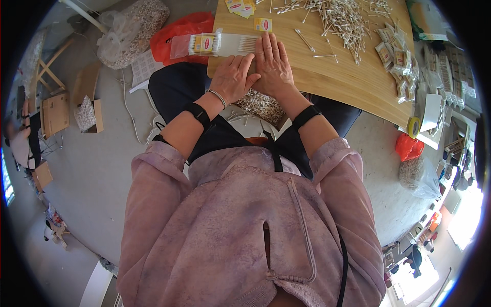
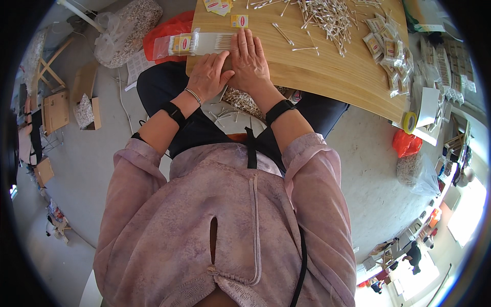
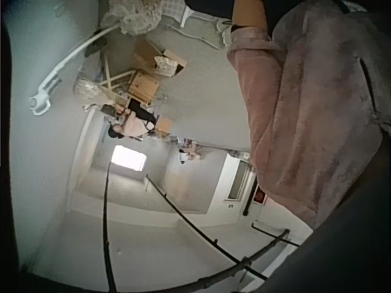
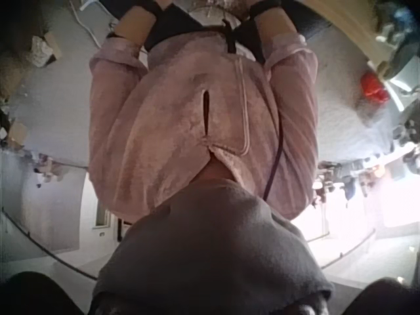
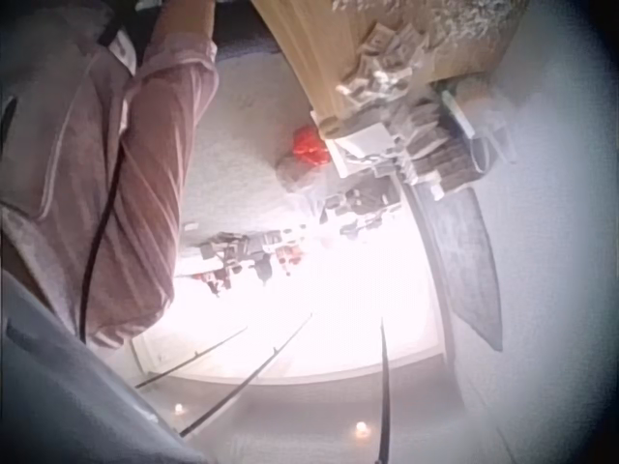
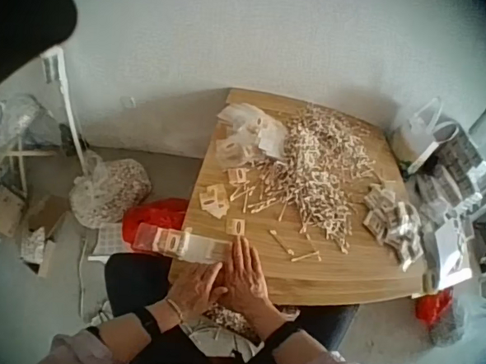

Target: Packing cotton swabs into plastic sleeves and sealing them with stickers.

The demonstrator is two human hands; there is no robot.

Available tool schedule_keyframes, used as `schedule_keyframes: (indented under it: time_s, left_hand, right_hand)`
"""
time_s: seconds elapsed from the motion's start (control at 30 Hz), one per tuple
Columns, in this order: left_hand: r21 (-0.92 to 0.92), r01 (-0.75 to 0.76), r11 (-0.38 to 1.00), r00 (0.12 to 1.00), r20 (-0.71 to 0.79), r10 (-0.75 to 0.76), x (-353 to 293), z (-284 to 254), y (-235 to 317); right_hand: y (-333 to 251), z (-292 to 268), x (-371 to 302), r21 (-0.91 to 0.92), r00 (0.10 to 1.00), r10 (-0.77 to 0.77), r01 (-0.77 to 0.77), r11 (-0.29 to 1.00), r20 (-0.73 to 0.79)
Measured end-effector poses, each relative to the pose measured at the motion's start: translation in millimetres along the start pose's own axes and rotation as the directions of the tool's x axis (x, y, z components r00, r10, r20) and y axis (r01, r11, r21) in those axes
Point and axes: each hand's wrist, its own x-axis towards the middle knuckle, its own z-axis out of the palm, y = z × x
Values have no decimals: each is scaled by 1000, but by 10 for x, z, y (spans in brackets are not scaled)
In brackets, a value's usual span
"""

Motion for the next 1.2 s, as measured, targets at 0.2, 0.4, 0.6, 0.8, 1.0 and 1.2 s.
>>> schedule_keyframes:
  time_s: [0.2, 0.4, 0.6, 0.8, 1.0, 1.2]
  left_hand:
    - [-11, 56, 998, 997, -46, -57, 38, 9, 35]
    - [-47, 64, 997, 997, -45, -66, 67, -20, 57]
    - [-67, 101, 993, 995, -12, -102, 75, -41, 62]
    - [-40, 175, 984, 981, 95, -171, 131, -56, 83]
    - [-41, 153, 987, 987, 58, -150, 125, -36, 73]
    - [-29, 165, 986, 985, 58, -163, 133, -39, 85]
  right_hand:
    - [-20, 21, 5, 24, 1000, 9, -8, 1000, -17]
    - [-16, 45, 1, 66, 998, 9, -5, 998, -62]
    - [-24, 10, -5, 35, 1000, 15, -15, 999, -9]
    - [-26, 28, 2, -21, 1000, 24, -24, 1000, 20]
    - [-24, 45, 7, -17, 1000, 18, -18, 1000, 5]
    - [-25, 35, 9, -1, 999, 28, -28, 1000, 24]
